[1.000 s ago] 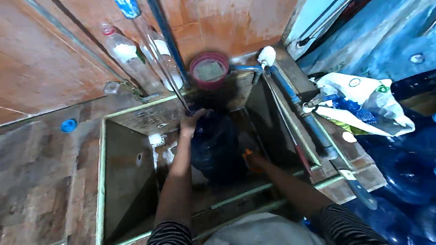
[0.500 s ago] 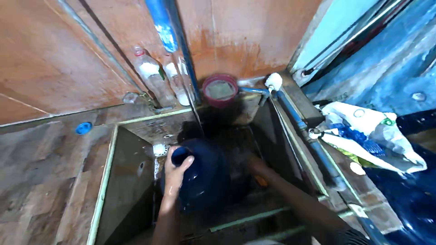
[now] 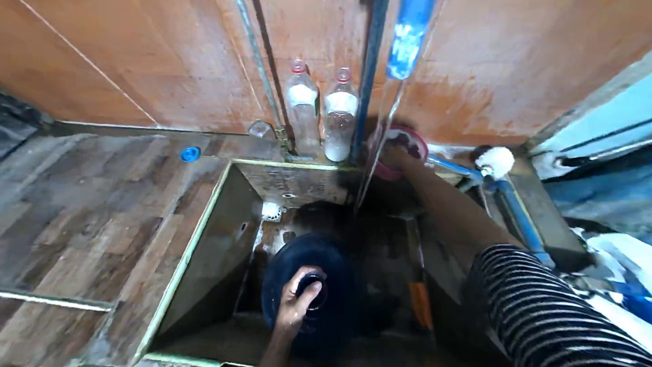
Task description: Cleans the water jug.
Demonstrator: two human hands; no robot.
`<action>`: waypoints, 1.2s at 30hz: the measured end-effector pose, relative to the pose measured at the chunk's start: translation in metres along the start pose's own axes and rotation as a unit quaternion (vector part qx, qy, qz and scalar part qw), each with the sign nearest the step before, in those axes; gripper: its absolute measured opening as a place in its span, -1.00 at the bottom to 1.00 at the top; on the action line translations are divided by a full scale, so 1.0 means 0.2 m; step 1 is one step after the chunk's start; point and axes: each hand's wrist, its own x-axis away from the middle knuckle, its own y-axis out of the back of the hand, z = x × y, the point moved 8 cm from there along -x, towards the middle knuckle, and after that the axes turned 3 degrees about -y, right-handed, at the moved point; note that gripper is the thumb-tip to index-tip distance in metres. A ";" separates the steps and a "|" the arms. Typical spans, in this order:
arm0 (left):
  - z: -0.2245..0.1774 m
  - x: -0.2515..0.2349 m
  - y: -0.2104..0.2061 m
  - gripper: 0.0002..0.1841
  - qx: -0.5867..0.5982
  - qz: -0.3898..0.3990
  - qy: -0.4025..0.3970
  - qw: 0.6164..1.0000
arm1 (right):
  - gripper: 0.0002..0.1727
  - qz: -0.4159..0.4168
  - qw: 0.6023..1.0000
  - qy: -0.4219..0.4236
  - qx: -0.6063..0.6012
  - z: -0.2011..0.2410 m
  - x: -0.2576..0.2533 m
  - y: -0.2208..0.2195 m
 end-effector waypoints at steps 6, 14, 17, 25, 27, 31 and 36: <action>0.06 -0.07 -0.07 -0.69 0.057 0.092 -0.022 0.994 | -0.49 -0.047 0.999 0.000 0.024 0.06 0.09 0.04; 0.05 -0.05 -0.05 -0.19 0.027 0.002 0.067 0.997 | -0.55 -0.061 0.982 0.083 -0.161 0.18 0.32 0.34; 0.06 -0.07 -0.05 -0.18 0.019 -0.030 0.140 0.989 | -0.69 0.069 0.973 0.119 -0.187 0.38 0.83 0.26; -0.03 -0.03 -0.01 -0.54 -0.060 -0.110 0.274 0.954 | -0.24 0.081 0.946 0.304 -0.082 0.78 1.62 -0.37; -0.02 -0.02 0.00 -0.56 -0.058 -0.113 0.294 0.947 | -0.39 -0.086 0.924 0.371 -0.044 0.77 1.73 -0.48; 0.03 -0.05 -0.01 -0.36 -0.028 -0.098 0.327 0.939 | -0.70 -0.215 0.868 0.448 0.012 0.77 1.82 -0.47; -0.01 -0.02 -0.03 -0.39 0.074 -0.114 0.311 0.941 | -0.80 -0.150 0.855 0.496 0.006 0.84 1.82 -0.46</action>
